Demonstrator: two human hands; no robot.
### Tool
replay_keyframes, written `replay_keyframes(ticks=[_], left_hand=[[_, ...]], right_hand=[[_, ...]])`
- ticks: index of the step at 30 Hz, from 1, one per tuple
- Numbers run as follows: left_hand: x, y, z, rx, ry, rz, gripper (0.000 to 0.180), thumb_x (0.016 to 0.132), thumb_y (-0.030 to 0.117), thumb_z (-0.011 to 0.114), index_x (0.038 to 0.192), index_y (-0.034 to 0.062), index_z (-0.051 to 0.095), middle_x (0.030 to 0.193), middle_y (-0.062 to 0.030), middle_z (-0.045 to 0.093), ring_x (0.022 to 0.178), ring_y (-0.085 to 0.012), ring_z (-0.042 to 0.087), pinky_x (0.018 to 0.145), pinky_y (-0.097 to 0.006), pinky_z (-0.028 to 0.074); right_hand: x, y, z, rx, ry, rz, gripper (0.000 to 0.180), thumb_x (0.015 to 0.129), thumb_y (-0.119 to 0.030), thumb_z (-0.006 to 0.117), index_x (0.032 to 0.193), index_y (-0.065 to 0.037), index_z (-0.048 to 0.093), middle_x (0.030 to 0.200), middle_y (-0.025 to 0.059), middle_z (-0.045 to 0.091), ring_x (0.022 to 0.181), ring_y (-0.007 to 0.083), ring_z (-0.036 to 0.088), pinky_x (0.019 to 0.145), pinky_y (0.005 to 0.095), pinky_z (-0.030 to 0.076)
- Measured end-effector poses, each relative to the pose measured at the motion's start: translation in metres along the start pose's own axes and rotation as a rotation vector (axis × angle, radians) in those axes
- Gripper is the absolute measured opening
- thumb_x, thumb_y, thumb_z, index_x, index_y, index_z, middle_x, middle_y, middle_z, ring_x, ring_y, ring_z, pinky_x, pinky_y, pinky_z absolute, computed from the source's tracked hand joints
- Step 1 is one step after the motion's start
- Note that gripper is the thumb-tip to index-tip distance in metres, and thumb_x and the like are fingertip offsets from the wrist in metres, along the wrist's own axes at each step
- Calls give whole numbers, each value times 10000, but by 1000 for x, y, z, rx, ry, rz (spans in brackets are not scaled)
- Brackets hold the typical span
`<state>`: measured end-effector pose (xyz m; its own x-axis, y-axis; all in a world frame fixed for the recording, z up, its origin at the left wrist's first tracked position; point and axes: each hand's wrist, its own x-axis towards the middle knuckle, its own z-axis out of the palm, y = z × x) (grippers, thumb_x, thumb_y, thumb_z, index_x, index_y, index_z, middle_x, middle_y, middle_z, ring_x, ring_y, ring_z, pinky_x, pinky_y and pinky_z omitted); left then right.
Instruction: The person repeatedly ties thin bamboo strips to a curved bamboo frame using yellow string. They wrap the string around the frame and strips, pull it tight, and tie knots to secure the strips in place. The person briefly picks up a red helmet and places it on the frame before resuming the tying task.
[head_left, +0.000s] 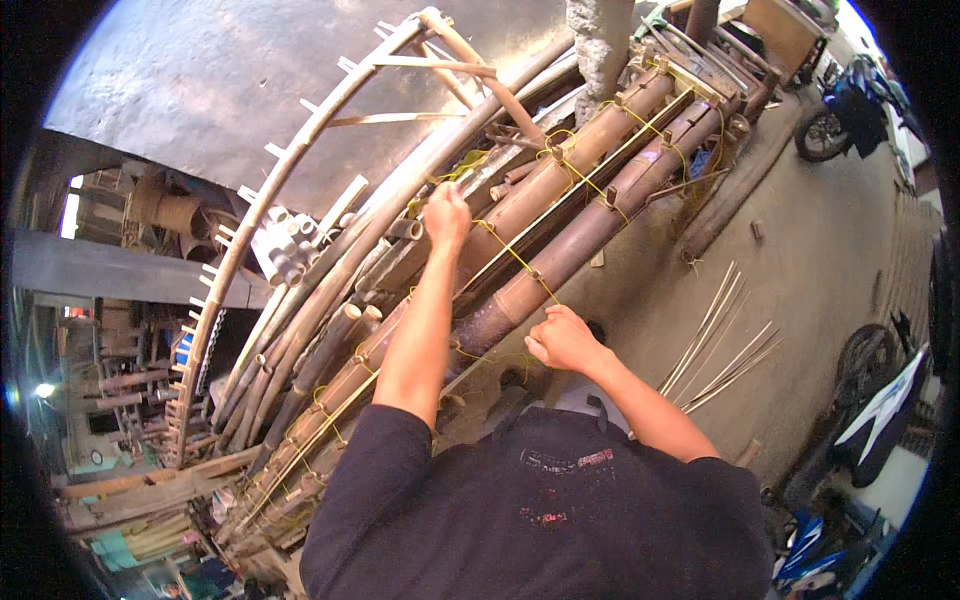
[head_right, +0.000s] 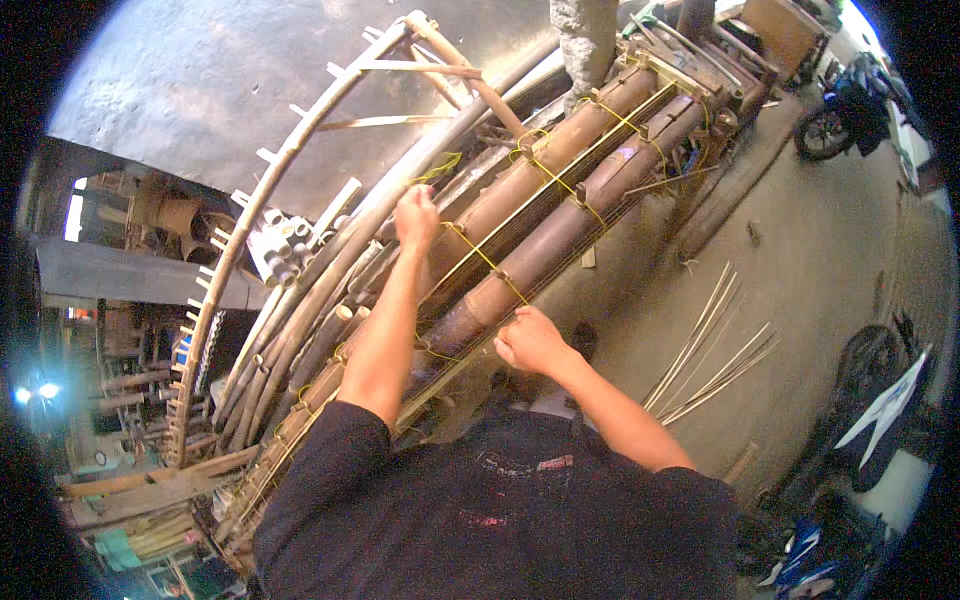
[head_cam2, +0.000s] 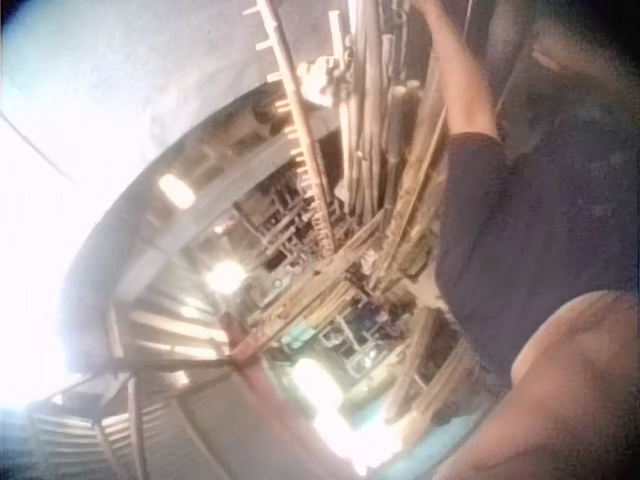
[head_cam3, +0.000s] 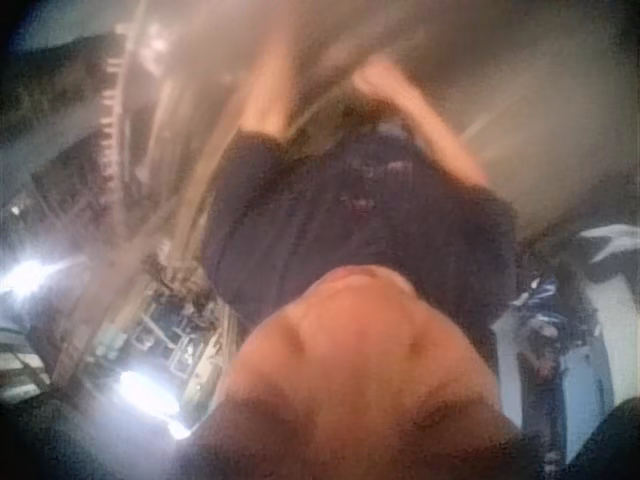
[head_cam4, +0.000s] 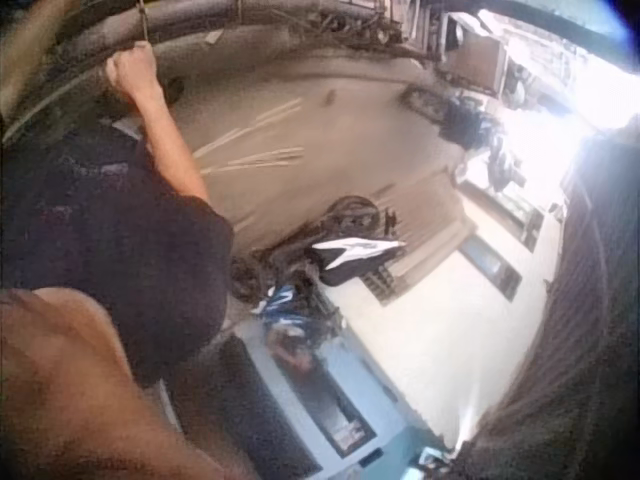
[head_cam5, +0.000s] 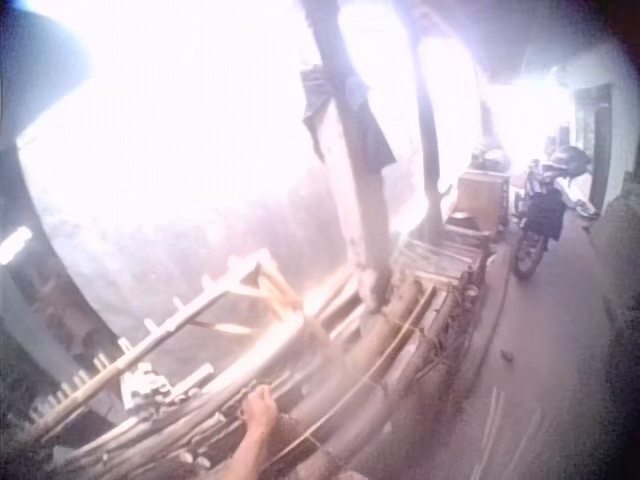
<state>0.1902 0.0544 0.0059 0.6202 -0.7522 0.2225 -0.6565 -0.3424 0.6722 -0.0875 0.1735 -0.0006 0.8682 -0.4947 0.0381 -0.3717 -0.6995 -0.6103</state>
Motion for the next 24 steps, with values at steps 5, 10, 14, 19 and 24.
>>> replay_keyframes(ticks=[5,10,14,19,24], left_hand=[[9,-8,-3,411,-182,157,288,965,242,476,941,27,666,883,-271,686,876,-455,672,776,-555,525],[-8,-21,-23,231,-215,233,296,963,264,515,981,0,648,946,-289,675,937,-460,655,835,-545,508],[-43,-8,-107,348,-643,223,314,937,283,588,986,-8,693,931,-261,691,886,-410,678,802,-497,519],[-94,-50,-133,-68,-634,-11,247,910,248,669,985,21,733,788,-108,714,636,-144,672,631,-321,532],[-72,-53,-211,-574,-74,-159,300,1034,237,499,1064,-12,664,772,-56,657,635,-113,626,598,-253,514]], right_hand=[[15,-43,28,-97,160,32,332,897,-314,564,690,-73,662,707,159,672,780,341,653,992,459,425],[-12,-80,56,21,371,244,243,867,-243,619,1021,-59,652,992,167,666,1019,344,598,1005,465,415],[-46,-85,93,209,348,455,411,877,-248,635,1247,-78,584,1192,186,623,1147,376,533,1001,477,416],[-41,-108,120,355,143,360,385,907,-294,616,1230,-85,588,1134,210,644,1107,405,574,968,474,453],[-15,-110,127,572,56,289,359,933,-294,617,1196,-49,614,1078,150,680,987,299,661,886,408,511]])
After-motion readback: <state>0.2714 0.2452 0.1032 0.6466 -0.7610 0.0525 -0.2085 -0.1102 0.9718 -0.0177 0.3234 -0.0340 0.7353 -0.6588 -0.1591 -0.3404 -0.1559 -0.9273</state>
